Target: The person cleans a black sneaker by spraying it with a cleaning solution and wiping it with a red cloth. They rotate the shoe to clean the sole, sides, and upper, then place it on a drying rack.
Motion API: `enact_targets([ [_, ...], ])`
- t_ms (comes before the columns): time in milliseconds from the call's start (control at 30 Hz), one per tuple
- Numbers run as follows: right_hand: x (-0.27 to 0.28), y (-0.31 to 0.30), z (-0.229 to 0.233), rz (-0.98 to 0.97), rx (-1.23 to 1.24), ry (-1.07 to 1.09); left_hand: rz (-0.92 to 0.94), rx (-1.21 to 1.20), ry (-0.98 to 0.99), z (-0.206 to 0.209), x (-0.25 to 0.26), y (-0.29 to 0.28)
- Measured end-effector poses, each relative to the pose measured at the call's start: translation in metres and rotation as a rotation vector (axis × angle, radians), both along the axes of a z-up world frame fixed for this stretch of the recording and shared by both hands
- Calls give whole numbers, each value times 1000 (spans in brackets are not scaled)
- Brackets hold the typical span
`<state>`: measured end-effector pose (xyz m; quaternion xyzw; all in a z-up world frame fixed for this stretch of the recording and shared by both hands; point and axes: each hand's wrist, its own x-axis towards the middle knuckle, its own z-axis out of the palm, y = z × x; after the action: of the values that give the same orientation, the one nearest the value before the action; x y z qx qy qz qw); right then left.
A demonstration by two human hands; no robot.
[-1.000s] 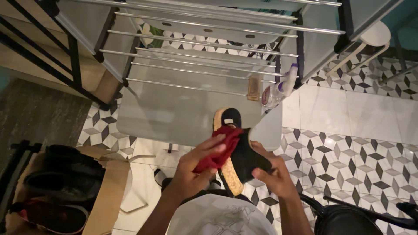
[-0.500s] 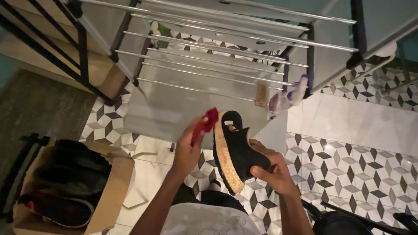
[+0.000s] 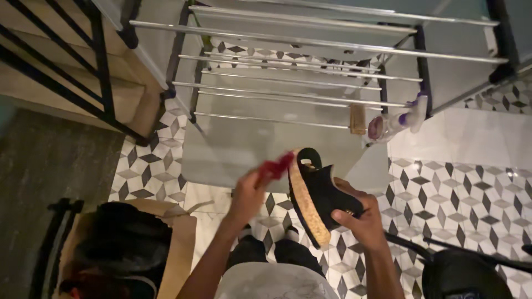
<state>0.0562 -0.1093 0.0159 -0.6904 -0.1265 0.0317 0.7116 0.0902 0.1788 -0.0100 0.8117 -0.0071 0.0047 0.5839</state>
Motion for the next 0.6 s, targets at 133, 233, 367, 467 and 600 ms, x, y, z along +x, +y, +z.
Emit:
enact_targets([
  [133, -4, 36, 22, 14, 75, -45, 148, -161, 286, -64, 22, 30],
  [233, -6, 61, 42, 107, -88, -178, 82, -691, 494, -79, 26, 30],
  [367, -14, 92, 68, 190, -219, -180, -125, -1264, 683, -60, 29, 18],
  [467, -21, 105, 88, 355, -321, -218, -312, -1331, 695, -37, 32, 18],
  [600, -27, 117, 98, 417, -443, -248, -391, -1402, 783, -24, 35, 18],
])
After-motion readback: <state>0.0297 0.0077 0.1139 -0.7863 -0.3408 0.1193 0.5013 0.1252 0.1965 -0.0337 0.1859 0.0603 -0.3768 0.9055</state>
